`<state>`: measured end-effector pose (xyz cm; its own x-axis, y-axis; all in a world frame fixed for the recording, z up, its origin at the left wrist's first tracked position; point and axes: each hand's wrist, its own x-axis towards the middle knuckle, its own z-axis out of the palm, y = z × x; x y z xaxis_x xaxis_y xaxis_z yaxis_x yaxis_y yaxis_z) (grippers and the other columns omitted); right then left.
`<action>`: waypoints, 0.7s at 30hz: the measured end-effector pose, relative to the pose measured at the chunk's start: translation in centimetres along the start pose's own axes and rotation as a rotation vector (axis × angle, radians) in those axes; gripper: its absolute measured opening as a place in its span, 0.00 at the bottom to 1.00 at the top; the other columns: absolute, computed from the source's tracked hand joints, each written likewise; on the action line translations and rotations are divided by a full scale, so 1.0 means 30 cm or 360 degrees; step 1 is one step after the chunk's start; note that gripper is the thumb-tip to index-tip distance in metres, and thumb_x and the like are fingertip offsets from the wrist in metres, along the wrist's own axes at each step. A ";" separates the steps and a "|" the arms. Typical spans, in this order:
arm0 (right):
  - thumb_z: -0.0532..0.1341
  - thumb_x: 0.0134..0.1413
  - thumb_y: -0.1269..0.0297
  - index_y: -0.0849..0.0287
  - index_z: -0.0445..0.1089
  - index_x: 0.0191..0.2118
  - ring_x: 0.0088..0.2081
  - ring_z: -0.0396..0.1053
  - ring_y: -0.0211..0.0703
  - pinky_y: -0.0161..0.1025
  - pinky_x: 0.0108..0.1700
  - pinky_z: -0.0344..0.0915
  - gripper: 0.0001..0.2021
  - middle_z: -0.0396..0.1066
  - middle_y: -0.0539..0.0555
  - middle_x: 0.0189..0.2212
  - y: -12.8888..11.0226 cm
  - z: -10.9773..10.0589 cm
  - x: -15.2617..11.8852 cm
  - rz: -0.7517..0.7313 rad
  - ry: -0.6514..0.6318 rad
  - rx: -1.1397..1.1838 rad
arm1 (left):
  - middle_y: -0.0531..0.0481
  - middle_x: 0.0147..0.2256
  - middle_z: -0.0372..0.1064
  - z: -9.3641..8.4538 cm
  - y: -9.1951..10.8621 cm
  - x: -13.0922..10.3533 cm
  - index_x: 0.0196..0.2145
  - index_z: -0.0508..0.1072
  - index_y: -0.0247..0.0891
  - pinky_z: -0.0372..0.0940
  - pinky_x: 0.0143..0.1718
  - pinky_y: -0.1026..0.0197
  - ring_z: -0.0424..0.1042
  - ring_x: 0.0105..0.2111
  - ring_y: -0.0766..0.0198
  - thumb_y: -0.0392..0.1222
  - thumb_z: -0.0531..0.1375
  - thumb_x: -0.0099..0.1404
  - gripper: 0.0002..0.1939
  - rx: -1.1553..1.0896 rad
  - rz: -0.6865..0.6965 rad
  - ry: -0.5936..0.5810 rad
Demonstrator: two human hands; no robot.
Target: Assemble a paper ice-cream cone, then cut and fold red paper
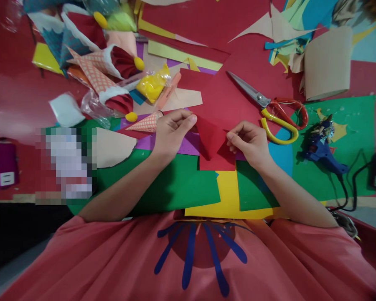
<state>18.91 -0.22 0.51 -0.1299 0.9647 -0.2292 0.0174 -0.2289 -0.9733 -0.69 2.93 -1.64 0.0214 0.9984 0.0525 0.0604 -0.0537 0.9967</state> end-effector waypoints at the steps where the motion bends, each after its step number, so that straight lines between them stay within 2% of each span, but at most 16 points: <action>1: 0.68 0.45 0.52 0.58 0.64 0.24 0.17 0.63 0.29 0.28 0.18 0.61 0.17 0.67 0.45 0.17 0.001 0.000 0.000 0.0001 -0.0001 0.0004 | 0.54 0.23 0.66 0.001 0.002 -0.001 0.23 0.71 0.38 0.65 0.27 0.66 0.67 0.23 0.70 0.57 0.63 0.57 0.19 0.0002 0.0000 0.0003; 6: 0.68 0.45 0.52 0.59 0.64 0.25 0.17 0.63 0.28 0.28 0.19 0.61 0.17 0.67 0.46 0.17 0.000 -0.001 0.000 -0.0005 -0.0015 0.0018 | 0.54 0.23 0.67 0.001 -0.001 -0.005 0.24 0.72 0.38 0.66 0.27 0.67 0.69 0.24 0.70 0.55 0.63 0.58 0.16 -0.0116 -0.0005 -0.0011; 14: 0.68 0.44 0.50 0.58 0.64 0.24 0.16 0.62 0.28 0.28 0.18 0.61 0.18 0.67 0.45 0.17 -0.004 0.003 0.000 0.0023 -0.0021 -0.0004 | 0.55 0.21 0.64 0.000 -0.009 -0.001 0.24 0.71 0.38 0.65 0.25 0.68 0.68 0.23 0.71 0.60 0.63 0.56 0.20 -0.0060 0.0029 0.0021; 21: 0.67 0.45 0.50 0.59 0.65 0.25 0.17 0.62 0.28 0.28 0.19 0.61 0.18 0.67 0.45 0.18 0.006 -0.002 0.000 0.0007 -0.0059 -0.0002 | 0.55 0.21 0.66 -0.001 -0.005 -0.004 0.25 0.71 0.40 0.67 0.25 0.66 0.69 0.22 0.70 0.59 0.61 0.59 0.19 -0.0087 0.0026 0.0040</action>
<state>18.98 -0.25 0.34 -0.1667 0.9581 -0.2330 0.0194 -0.2331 -0.9723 -0.72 2.83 -1.80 -0.0030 0.9975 0.0699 0.0059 -0.0699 0.9975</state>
